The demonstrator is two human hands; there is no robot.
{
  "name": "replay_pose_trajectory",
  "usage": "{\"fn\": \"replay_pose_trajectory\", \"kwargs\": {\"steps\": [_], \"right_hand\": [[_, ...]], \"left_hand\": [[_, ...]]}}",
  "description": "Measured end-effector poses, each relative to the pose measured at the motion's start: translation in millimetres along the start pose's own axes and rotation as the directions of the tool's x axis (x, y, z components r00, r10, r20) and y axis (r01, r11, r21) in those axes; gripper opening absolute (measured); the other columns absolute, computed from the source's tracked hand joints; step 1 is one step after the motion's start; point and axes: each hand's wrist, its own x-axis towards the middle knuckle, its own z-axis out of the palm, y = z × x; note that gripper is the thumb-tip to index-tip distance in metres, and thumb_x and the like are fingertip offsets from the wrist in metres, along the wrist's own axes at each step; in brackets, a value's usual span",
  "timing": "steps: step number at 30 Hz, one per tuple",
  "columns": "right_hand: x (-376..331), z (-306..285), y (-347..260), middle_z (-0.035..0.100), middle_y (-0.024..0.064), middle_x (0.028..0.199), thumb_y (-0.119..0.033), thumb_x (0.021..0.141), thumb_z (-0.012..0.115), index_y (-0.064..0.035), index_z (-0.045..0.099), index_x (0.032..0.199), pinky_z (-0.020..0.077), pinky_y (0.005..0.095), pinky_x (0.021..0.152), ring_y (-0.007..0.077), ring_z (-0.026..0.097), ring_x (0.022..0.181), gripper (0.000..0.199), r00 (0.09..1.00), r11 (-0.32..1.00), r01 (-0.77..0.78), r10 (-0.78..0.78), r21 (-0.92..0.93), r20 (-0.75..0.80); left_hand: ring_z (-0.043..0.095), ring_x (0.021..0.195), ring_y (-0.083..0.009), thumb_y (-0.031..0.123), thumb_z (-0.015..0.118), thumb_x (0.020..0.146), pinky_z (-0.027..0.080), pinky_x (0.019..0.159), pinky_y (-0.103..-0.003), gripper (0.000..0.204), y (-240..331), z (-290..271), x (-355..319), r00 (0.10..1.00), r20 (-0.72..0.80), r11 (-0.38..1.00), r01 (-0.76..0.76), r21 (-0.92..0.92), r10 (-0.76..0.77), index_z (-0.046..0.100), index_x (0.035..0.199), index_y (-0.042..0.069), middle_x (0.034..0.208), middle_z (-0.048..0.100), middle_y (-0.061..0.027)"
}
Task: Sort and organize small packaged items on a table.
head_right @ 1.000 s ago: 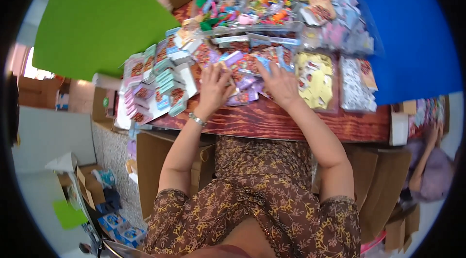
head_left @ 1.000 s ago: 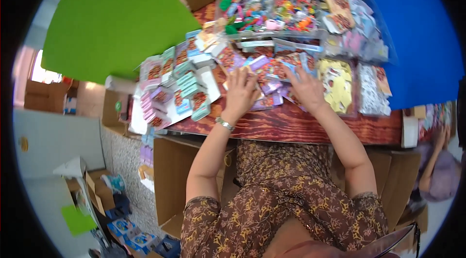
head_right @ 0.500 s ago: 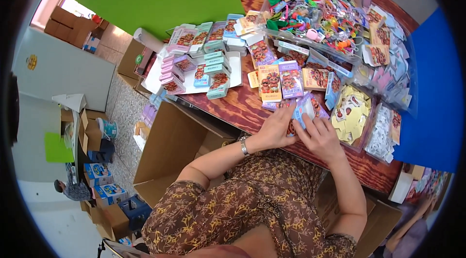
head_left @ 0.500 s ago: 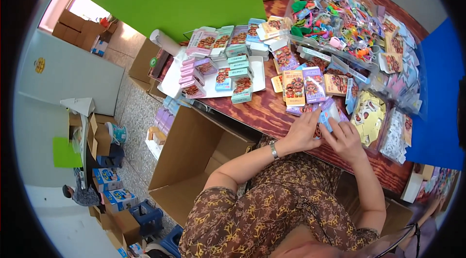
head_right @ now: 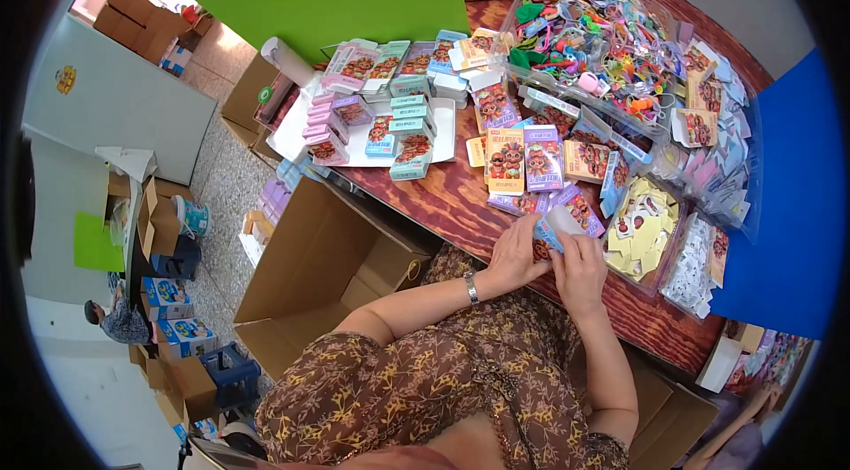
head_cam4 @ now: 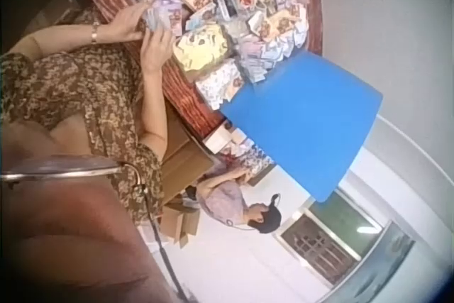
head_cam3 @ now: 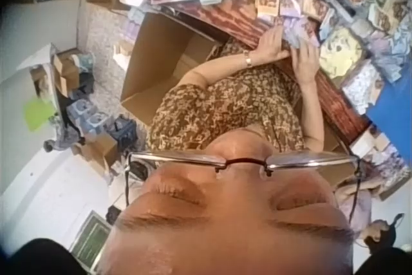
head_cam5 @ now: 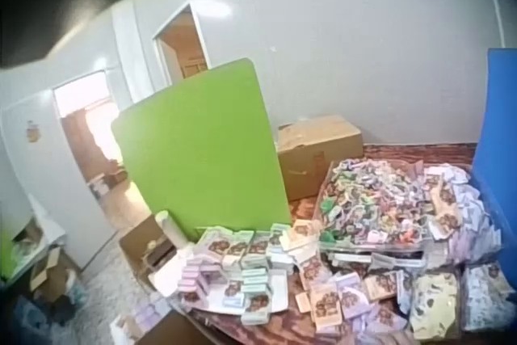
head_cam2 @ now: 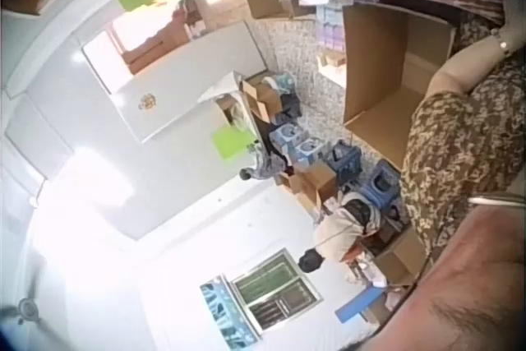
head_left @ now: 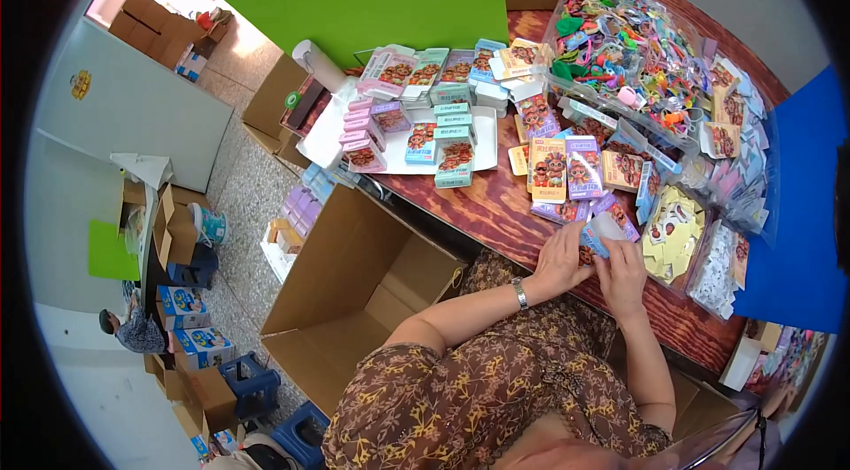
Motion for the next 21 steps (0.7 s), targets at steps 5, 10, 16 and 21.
{"fn": "replay_pose_trajectory", "kwargs": {"steps": [5,10,16,21], "right_hand": [[-3,-8,9,0.057,0.0122,0.094,-0.003,0.08,0.074,-0.0023,0.067,0.104,0.049,0.0429,0.075,0.0323,0.058,0.089,0.025,0.991,0.991,0.13,-0.129,-0.029,0.04],[-11,-5,11,0.058,0.009,0.091,-0.004,0.08,0.07,-0.0036,0.068,0.1,0.0501,0.0405,0.072,0.0285,0.059,0.086,0.02,0.969,0.966,0.241,-0.234,-0.095,0.075],[-19,-11,12,0.062,0.0054,0.097,-0.01,0.078,0.066,-0.0061,0.071,0.105,0.0531,0.0378,0.08,0.0262,0.062,0.095,0.028,0.945,0.928,0.321,-0.301,-0.189,0.128],[-17,-5,15,0.068,0.0049,0.113,-0.01,0.076,0.069,-0.0115,0.073,0.109,0.0553,0.0367,0.078,0.0252,0.064,0.098,0.033,0.949,0.941,0.315,-0.309,-0.125,0.066]], "left_hand": [[0.055,0.126,-0.0433,0.018,0.082,0.08,0.047,0.104,-0.048,0.085,-15,-7,-14,0.991,0.022,0.98,-0.127,-0.155,0.132,0.034,0.146,-0.005,0.14,0.049,-0.0277],[0.054,0.129,-0.0443,0.013,0.076,0.087,0.05,0.104,-0.048,0.066,-18,-28,-16,0.936,0.102,0.938,-0.322,-0.128,0.336,0.044,0.143,0.004,0.145,0.046,-0.0276],[0.057,0.125,-0.0422,0.01,0.076,0.088,0.052,0.101,-0.046,0.042,-20,-20,-15,0.945,0.174,0.947,-0.237,-0.215,0.276,0.059,0.125,0.003,0.141,0.051,-0.0253],[0.06,0.119,-0.0401,0.005,0.069,0.087,0.053,0.098,-0.046,0.021,-37,-4,-10,0.931,0.025,0.931,-0.364,-0.001,0.364,0.064,0.107,-0.001,0.126,0.06,-0.0254]]}}
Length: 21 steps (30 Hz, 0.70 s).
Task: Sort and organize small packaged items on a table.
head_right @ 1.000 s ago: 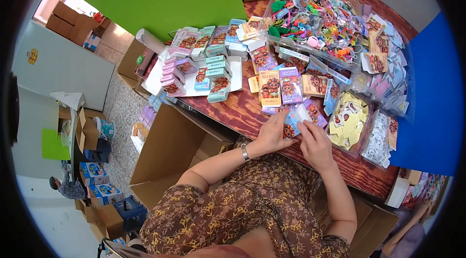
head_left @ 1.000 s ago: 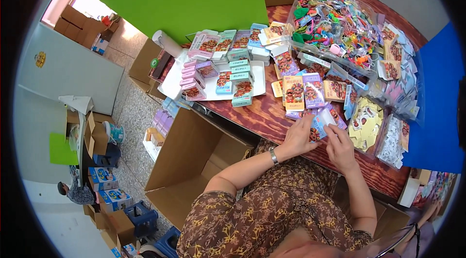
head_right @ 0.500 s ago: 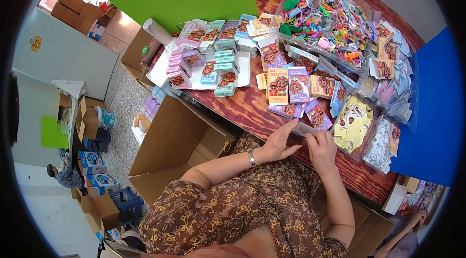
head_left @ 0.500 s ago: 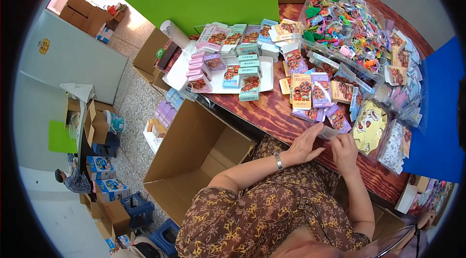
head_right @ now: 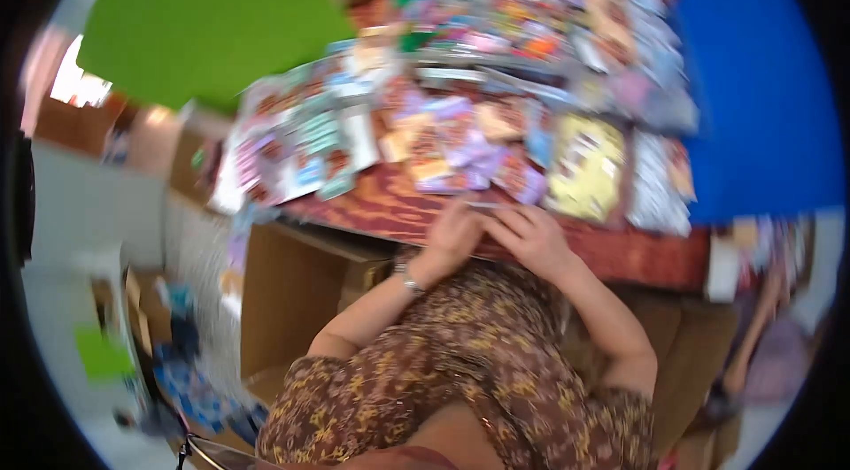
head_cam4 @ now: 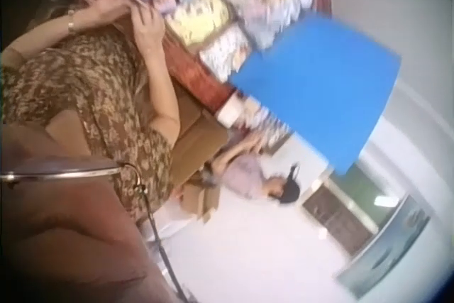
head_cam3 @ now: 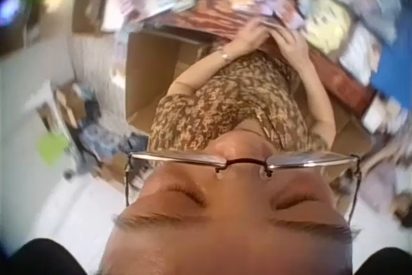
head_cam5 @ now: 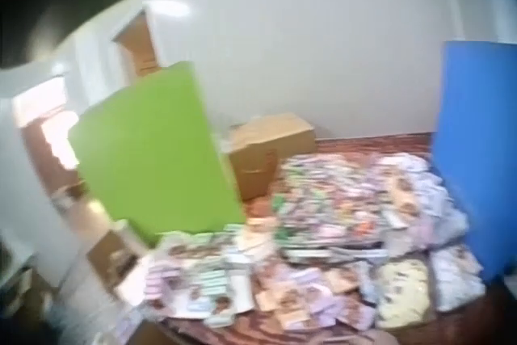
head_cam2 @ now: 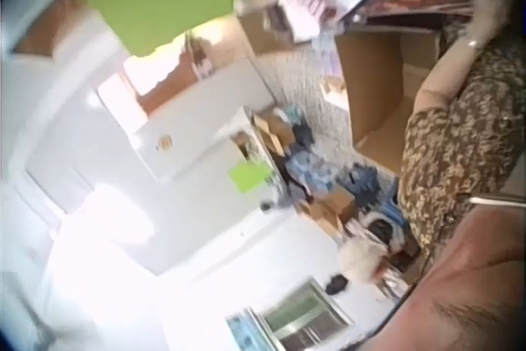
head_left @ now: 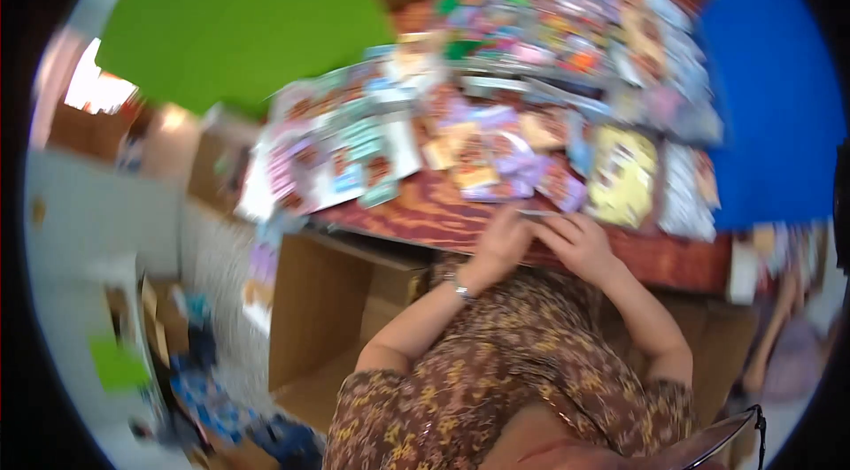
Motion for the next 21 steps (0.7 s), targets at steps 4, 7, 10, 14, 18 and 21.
{"fn": "replay_pose_trajectory", "kwargs": {"steps": [4,7,10,14,18,21], "right_hand": [[-9,-25,17,0.07,0.0065,0.11,-0.011,0.078,0.072,-0.0129,0.073,0.11,0.0559,0.0365,0.074,0.0254,0.067,0.088,0.032,0.994,1.0,0.005,-0.003,0.015,-0.105],[-33,-45,52,0.072,0.0096,0.1,-0.004,0.082,0.072,-0.0088,0.072,0.109,0.0557,0.0392,0.073,0.0279,0.068,0.086,0.027,0.956,0.968,-0.247,0.236,-0.047,-0.174],[-53,-58,93,0.071,0.0123,0.096,-0.006,0.089,0.07,-0.0086,0.072,0.108,0.0557,0.0402,0.074,0.0307,0.07,0.084,0.02,0.827,0.824,-0.56,0.551,-0.084,-0.109],[-61,-55,130,0.069,0.0116,0.092,-0.015,0.087,0.074,-0.0117,0.072,0.107,0.0555,0.0419,0.076,0.0314,0.069,0.086,0.02,0.726,0.726,-0.687,0.687,-0.023,0.002],[-47,-51,134,0.066,0.0097,0.102,-0.023,0.083,0.079,-0.0152,0.07,0.115,0.0552,0.0415,0.08,0.0312,0.067,0.096,0.035,0.771,0.788,-0.556,0.608,-0.264,0.189],[-44,-47,138,0.062,0.0085,0.106,-0.026,0.08,0.081,-0.0175,0.069,0.118,0.0549,0.0427,0.083,0.0316,0.065,0.102,0.041,0.737,0.779,-0.549,0.622,-0.303,0.264]], "left_hand": [[0.066,0.11,-0.04,0.012,0.079,0.086,0.057,0.087,-0.043,0.031,9,-19,27,0.995,0.073,0.996,0.077,-0.053,-0.073,0.062,0.108,-0.001,0.138,0.058,-0.0276],[0.066,0.112,-0.0408,0.02,0.085,0.082,0.057,0.087,-0.042,0.047,16,-15,30,0.993,0.11,0.995,0.053,-0.084,-0.044,0.058,0.114,-0.001,0.143,0.053,-0.0309],[0.063,0.115,-0.0424,0.027,0.09,0.077,0.058,0.085,-0.043,0.063,25,-7,27,0.993,0.096,0.997,0.067,-0.044,-0.062,0.053,0.12,-0.001,0.145,0.049,-0.0325],[0.058,0.12,-0.0451,0.023,0.092,0.074,0.056,0.088,-0.045,0.069,35,9,21,0.981,0.046,0.982,0.19,-0.001,-0.19,0.049,0.123,-0.001,0.14,0.05,-0.0306],[0.057,0.119,-0.0452,0.017,0.089,0.074,0.053,0.091,-0.046,0.068,28,17,16,0.978,0.008,0.978,0.206,-0.003,-0.206,0.048,0.125,-0.001,0.132,0.053,-0.0282],[0.057,0.119,-0.0451,0.016,0.089,0.074,0.053,0.092,-0.046,0.068,24,18,21,0.982,0.014,0.982,0.187,0.004,-0.187,0.048,0.125,0.0,0.133,0.054,-0.0282]]}}
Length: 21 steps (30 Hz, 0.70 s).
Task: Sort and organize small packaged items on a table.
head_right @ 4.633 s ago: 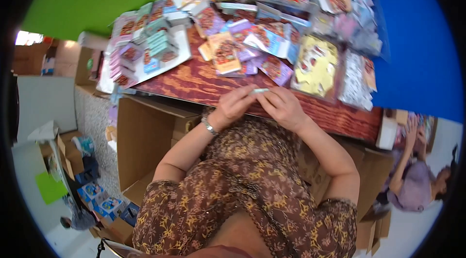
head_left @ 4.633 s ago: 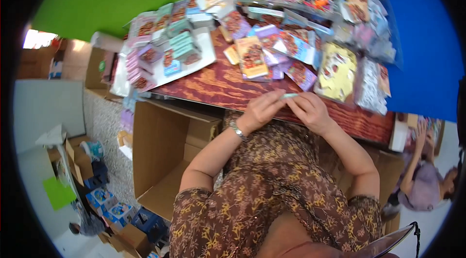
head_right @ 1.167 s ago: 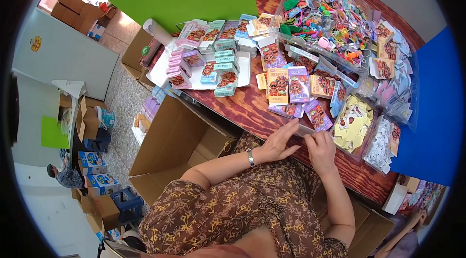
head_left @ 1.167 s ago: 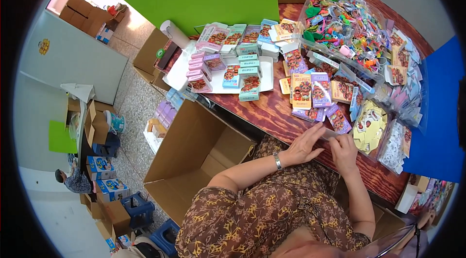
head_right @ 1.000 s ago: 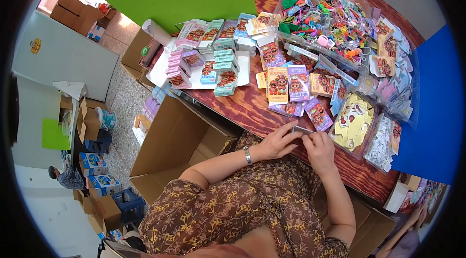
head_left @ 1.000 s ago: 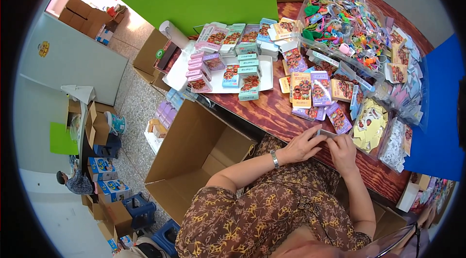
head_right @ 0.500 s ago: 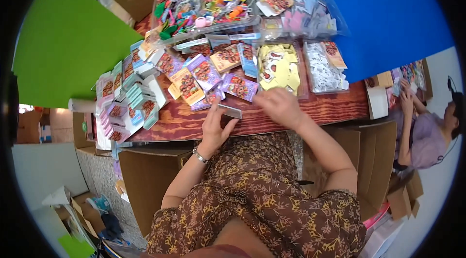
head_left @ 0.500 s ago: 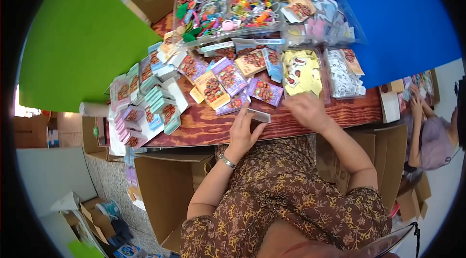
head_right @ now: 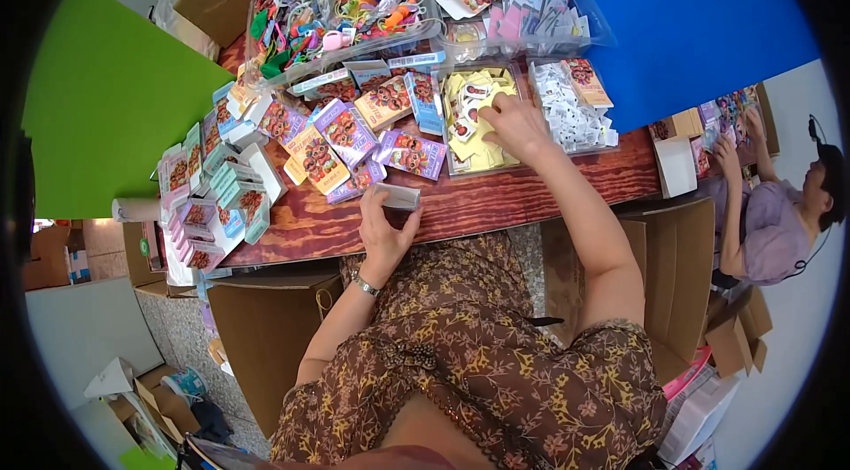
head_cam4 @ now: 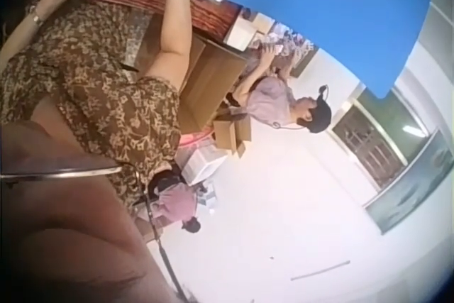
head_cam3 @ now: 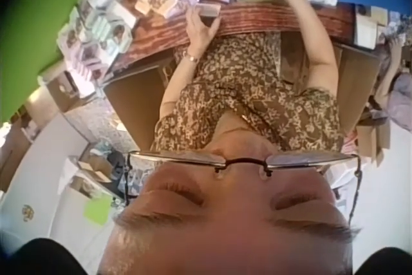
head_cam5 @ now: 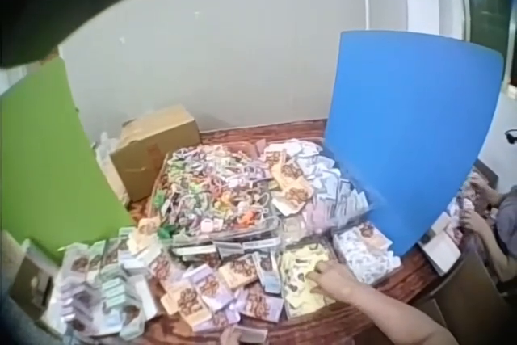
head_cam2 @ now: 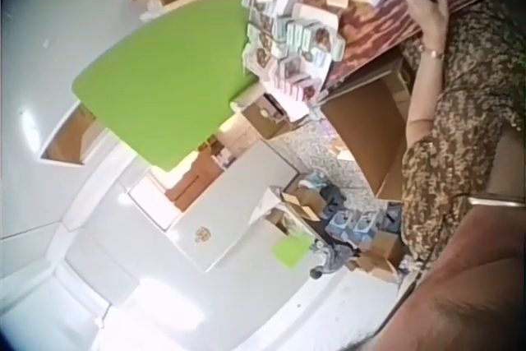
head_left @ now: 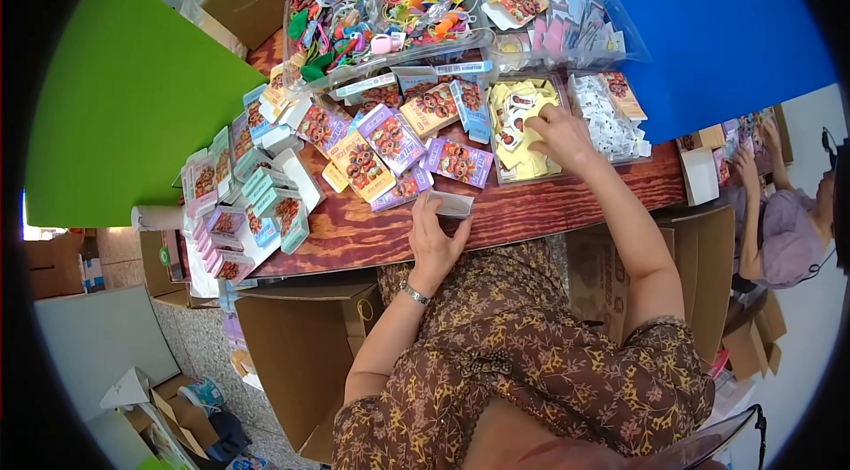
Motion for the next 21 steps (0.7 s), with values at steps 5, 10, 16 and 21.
{"fn": "replay_pose_trajectory", "kwargs": {"steps": [5,10,16,21], "right_hand": [[18,-19,4,0.065,0.0083,0.1,-0.025,0.088,0.077,-0.0157,0.07,0.115,0.0557,0.0423,0.078,0.0313,0.068,0.093,0.03,0.994,0.997,0.022,-0.015,0.07,-0.111],[106,-74,48,0.072,0.0138,0.092,-0.017,0.092,0.07,-0.0058,0.072,0.1,0.0552,0.0422,0.072,0.0341,0.07,0.08,0.014,0.808,0.965,-0.04,0.183,0.259,-0.56],[163,-68,131,0.072,0.0117,0.11,-0.026,0.084,0.075,-0.0121,0.07,0.117,0.0555,0.0449,0.085,0.0333,0.069,0.098,0.036,0.929,0.955,-0.293,0.293,0.037,-0.223],[147,-70,120,0.071,0.014,0.105,-0.023,0.079,0.081,-0.0163,0.059,0.134,0.0531,0.0451,0.091,0.0346,0.064,0.111,0.06,0.96,0.96,-0.264,0.271,0.089,-0.068]], "left_hand": [[0.058,0.119,-0.0453,0.015,0.089,0.074,0.052,0.095,-0.046,0.067,-4,-3,-3,0.998,-0.032,0.998,-0.049,-0.041,0.047,0.048,0.126,0.0,0.134,0.054,-0.0279],[0.058,0.12,-0.0465,0.013,0.086,0.074,0.05,0.098,-0.048,0.068,-1,-7,-1,0.998,0.026,0.997,-0.053,-0.061,0.055,0.047,0.128,0.0,0.135,0.055,-0.0293],[0.057,0.123,-0.0465,0.01,0.084,0.073,0.048,0.102,-0.049,0.069,1,-7,4,0.994,0.069,0.993,-0.074,-0.089,0.08,0.046,0.13,-0.002,0.137,0.054,-0.0303],[0.054,0.128,-0.0466,0.007,0.082,0.074,0.048,0.104,-0.05,0.071,-1,-7,0,0.997,0.073,0.994,-0.031,-0.101,0.039,0.044,0.133,-0.002,0.14,0.051,-0.0306]]}}
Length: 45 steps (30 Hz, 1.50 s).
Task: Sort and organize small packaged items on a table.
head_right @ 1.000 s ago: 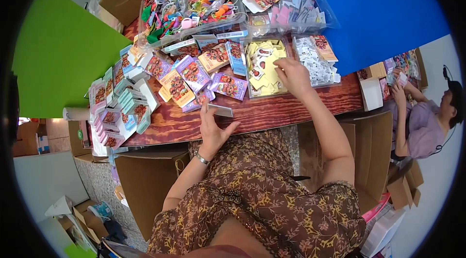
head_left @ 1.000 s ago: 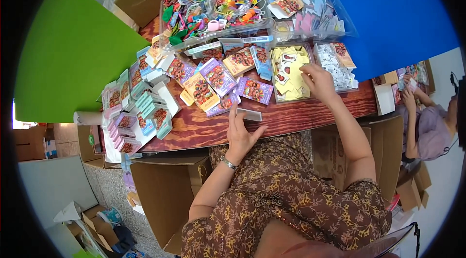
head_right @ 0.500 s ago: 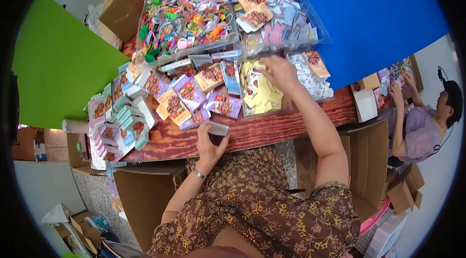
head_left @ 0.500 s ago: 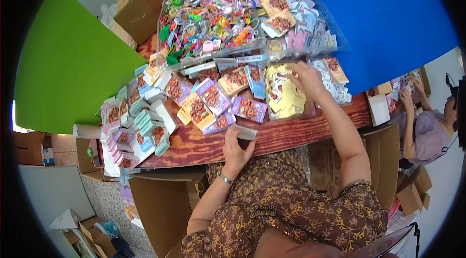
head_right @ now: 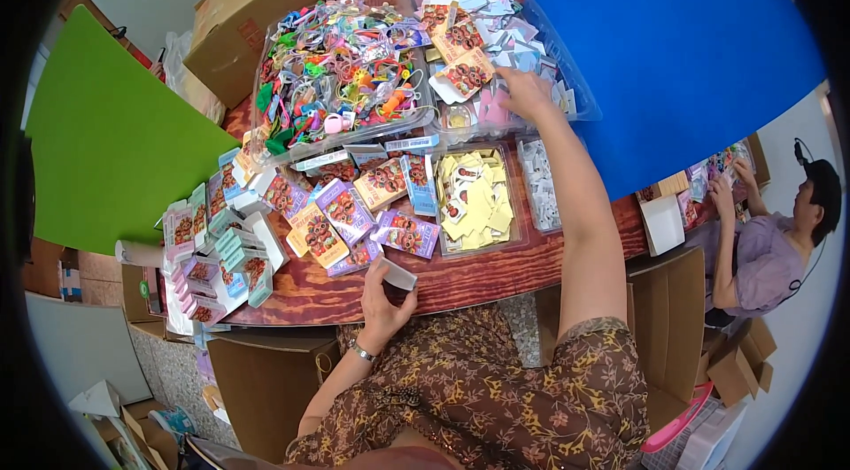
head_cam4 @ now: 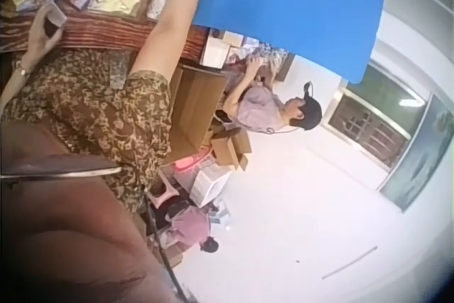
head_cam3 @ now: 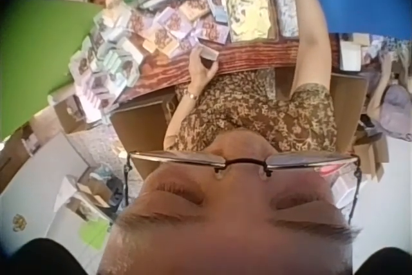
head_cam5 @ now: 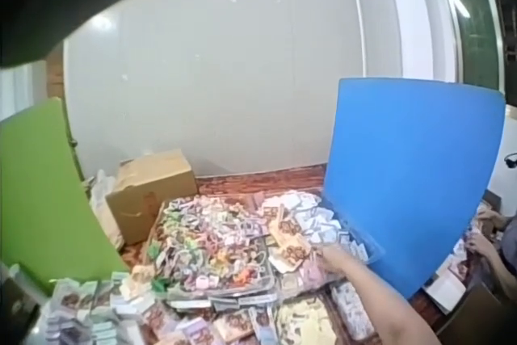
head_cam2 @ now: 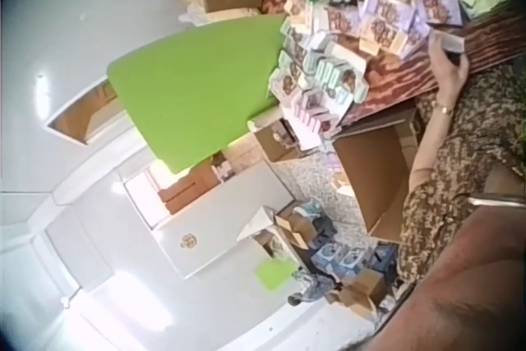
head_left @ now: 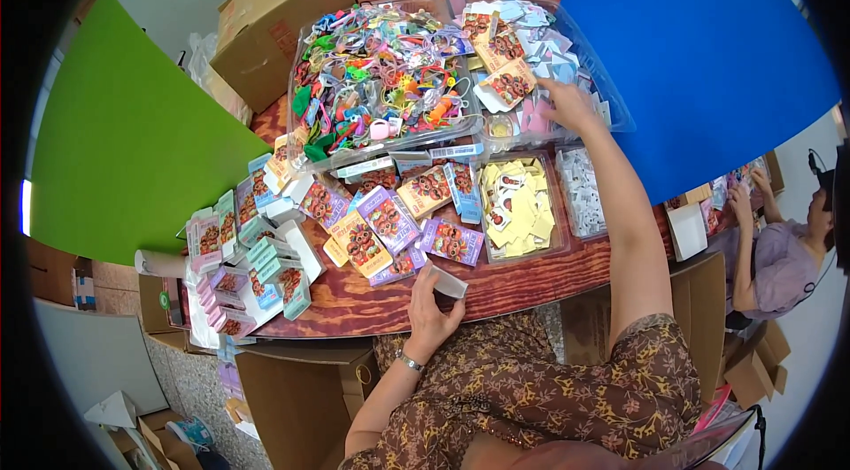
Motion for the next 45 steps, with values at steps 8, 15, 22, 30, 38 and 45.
{"fn": "replay_pose_trajectory", "kwargs": {"steps": [8,15,22,30,38,45], "right_hand": [[-1,-7,6,0.069,0.0058,0.096,-0.026,0.083,0.081,-0.0168,0.064,0.106,0.0533,0.0453,0.084,0.0311,0.063,0.105,0.03,0.952,0.947,0.269,-0.289,-0.178,-0.102],[22,-28,-13,0.064,0.0048,0.116,-0.025,0.087,0.07,-0.0149,0.068,0.097,0.0546,0.0468,0.085,0.0313,0.061,0.116,0.014,0.918,0.89,0.297,-0.165,-0.348,0.362],[12,-5,-9,0.065,0.0076,0.117,-0.028,0.083,0.074,-0.0161,0.07,0.108,0.0557,0.0454,0.087,0.032,0.059,0.119,0.029,0.846,0.736,0.526,-0.503,-0.426,0.176],[21,-27,-13,0.069,0.0052,0.098,-0.017,0.084,0.067,-0.0127,0.072,0.094,0.0574,0.0407,0.079,0.0247,0.07,0.099,0.012,0.747,0.636,0.664,-0.588,-0.394,0.31],[5,-40,-12,0.067,0.0099,0.097,-0.011,0.092,0.062,-0.0113,0.069,0.104,0.0541,0.0441,0.077,0.0333,0.065,0.094,0.014,0.839,0.843,0.519,-0.534,-0.146,-0.101],[-15,-23,-35,0.068,0.0169,0.094,-0.004,0.096,0.057,-0.0052,0.064,0.124,0.0526,0.0423,0.077,0.0336,0.066,0.084,0.029,0.865,0.891,0.431,-0.363,0.143,-0.346]], "left_hand": [[0.054,0.128,-0.0462,0.009,0.081,0.075,0.05,0.102,-0.049,0.075,1,-1,11,0.998,0.063,1.0,-0.002,0.004,0.002,0.044,0.138,-0.002,0.142,0.049,-0.0295],[0.054,0.126,-0.0451,0.014,0.082,0.076,0.052,0.098,-0.048,0.077,1,1,6,0.996,0.062,0.998,0.057,0.014,-0.057,0.043,0.141,0.0,0.141,0.048,-0.0265],[0.053,0.125,-0.0456,0.014,0.081,0.077,0.052,0.098,-0.048,0.079,3,-1,11,0.995,0.091,1.0,0.029,0.007,-0.03,0.041,0.143,0.0,0.14,0.047,-0.027],[0.053,0.125,-0.045,0.013,0.081,0.077,0.051,0.098,-0.048,0.08,3,4,14,0.997,0.08,1.0,0.019,-0.003,-0.019,0.041,0.144,-0.001,0.138,0.05,-0.0271],[0.053,0.126,-0.0454,0.012,0.081,0.078,0.051,0.099,-0.048,0.081,1,3,14,0.997,0.08,1.0,0.012,0.021,-0.014,0.038,0.146,-0.002,0.139,0.05,-0.0277],[0.053,0.127,-0.0447,0.013,0.081,0.079,0.051,0.1,-0.047,0.083,4,2,9,0.996,0.086,1.0,0.004,0.009,-0.005,0.037,0.147,-0.002,0.141,0.049,-0.027]]}}
